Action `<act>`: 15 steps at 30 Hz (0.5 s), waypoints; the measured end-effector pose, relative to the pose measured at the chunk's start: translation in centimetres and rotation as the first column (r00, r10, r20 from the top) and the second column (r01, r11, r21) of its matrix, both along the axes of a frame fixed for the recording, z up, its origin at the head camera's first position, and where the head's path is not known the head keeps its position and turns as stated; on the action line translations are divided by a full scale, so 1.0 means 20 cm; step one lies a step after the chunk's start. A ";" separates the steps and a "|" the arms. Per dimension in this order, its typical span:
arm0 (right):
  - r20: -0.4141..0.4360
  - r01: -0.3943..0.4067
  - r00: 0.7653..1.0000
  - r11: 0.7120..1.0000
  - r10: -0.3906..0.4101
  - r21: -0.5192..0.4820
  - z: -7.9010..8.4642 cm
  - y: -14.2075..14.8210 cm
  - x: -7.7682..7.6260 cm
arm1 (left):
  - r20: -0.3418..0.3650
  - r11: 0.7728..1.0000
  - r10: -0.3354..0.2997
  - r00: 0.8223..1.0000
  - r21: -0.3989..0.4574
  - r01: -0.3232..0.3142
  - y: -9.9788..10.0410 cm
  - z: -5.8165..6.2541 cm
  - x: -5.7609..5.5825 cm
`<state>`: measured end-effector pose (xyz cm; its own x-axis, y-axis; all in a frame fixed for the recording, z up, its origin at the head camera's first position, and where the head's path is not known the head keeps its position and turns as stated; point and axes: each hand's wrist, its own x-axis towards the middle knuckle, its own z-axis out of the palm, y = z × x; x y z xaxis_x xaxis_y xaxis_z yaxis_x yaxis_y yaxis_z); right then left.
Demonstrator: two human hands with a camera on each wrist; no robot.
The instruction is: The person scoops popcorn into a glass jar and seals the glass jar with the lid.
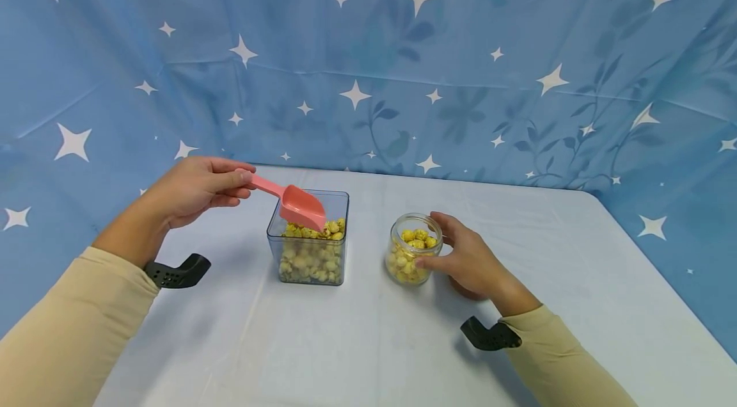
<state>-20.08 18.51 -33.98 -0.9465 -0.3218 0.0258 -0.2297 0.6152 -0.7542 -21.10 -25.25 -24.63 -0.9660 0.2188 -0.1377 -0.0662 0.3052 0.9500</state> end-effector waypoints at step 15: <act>-0.002 0.007 1.000 1.000 -0.007 0.012 0.00 0.00 0.00 | -0.028 0.982 -0.050 0.998 -0.186 0.044 0.03 -0.04 -0.01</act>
<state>-19.98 18.42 -33.96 -0.9487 -0.3153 0.0239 -0.2269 0.6260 -0.7461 -21.30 -24.60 -25.39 -0.9598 0.2377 -0.1492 -0.0180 0.4783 0.8780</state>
